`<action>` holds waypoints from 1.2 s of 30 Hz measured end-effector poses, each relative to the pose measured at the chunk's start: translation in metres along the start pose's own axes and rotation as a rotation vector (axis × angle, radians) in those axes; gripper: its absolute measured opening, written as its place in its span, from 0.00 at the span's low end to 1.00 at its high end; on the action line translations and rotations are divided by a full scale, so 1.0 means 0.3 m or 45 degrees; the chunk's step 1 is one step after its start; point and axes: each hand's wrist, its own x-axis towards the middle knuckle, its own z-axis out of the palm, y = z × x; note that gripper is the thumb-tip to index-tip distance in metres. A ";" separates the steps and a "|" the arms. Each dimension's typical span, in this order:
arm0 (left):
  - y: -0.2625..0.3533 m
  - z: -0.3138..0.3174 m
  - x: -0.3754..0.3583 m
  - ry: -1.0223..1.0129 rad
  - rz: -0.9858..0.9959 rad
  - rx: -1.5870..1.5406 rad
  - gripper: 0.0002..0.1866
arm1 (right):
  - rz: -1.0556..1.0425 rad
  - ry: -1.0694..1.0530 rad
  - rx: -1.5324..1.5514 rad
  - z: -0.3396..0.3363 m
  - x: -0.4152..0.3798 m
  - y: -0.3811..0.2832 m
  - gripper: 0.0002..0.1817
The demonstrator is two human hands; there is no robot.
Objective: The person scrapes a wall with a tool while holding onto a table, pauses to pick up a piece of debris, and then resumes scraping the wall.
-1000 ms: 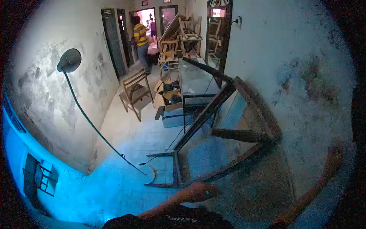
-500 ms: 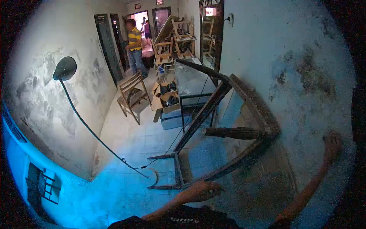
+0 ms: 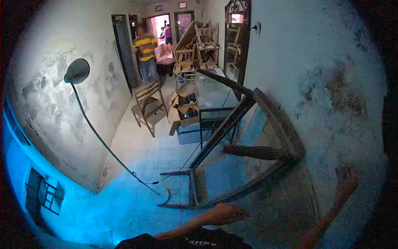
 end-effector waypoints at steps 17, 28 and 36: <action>-0.038 0.096 0.158 0.194 0.087 0.154 0.23 | 0.219 -1.348 0.266 0.133 -0.734 -0.103 0.17; 0.137 0.232 0.362 0.046 0.058 -0.161 0.11 | 0.961 -1.167 0.882 0.027 -0.715 0.097 0.13; 0.248 0.324 0.471 -0.042 0.029 -0.041 0.12 | 0.703 -0.927 0.852 -0.020 -0.804 0.259 0.15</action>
